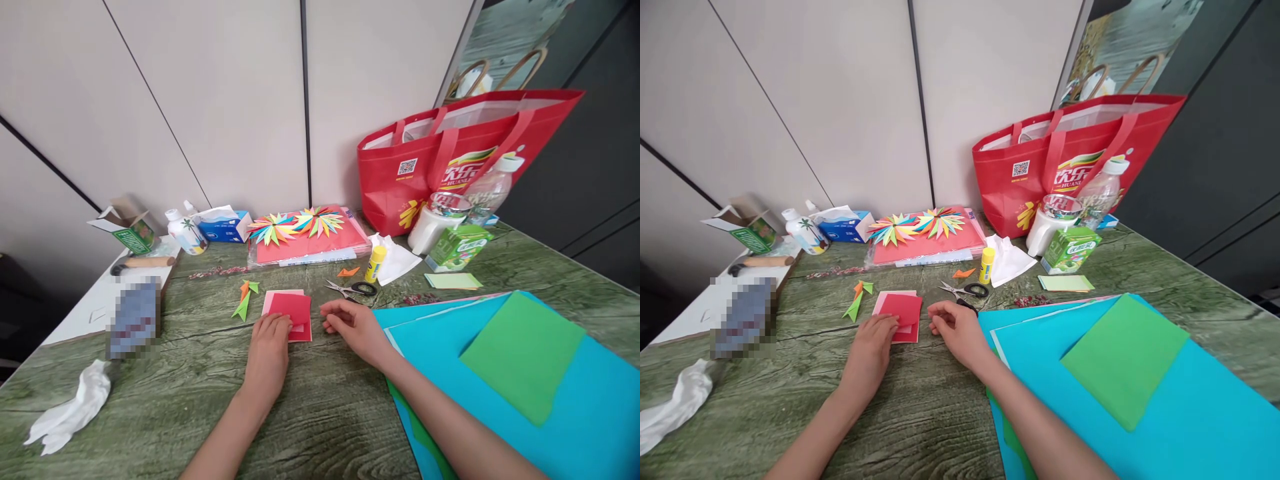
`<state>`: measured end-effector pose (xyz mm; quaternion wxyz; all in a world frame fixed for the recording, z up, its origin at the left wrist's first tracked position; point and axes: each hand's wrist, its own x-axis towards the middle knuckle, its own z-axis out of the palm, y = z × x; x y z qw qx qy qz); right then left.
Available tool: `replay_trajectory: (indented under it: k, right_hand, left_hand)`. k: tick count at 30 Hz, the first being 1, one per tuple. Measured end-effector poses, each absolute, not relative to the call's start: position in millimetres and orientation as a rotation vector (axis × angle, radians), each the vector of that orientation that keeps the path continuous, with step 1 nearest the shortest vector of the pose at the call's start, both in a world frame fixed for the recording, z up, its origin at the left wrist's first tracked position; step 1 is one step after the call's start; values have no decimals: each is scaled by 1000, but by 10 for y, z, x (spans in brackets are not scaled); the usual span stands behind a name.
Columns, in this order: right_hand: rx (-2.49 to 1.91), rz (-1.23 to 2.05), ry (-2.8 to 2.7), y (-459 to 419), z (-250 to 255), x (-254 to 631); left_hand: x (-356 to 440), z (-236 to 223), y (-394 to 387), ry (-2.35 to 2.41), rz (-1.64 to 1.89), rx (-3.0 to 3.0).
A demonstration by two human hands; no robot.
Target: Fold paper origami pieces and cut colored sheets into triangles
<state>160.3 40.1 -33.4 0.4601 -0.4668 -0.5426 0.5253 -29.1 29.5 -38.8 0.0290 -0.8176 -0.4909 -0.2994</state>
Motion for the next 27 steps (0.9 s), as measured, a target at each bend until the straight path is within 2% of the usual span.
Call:
replay_trajectory:
  k: [8, 16, 27]
  right_hand:
    - [-1069, 1404, -1389, 339, -335, 1531]
    - [-1060, 1263, -1469, 300, -281, 1530]
    - [-1011, 1081, -1457, 329, -269, 1543]
  left_hand:
    - [-222, -319, 238, -1541, -1168, -2562]
    - [-175, -229, 206, -1545, -1472, -2654]
    - [-164, -186, 201, -1675, -1614, -2514]
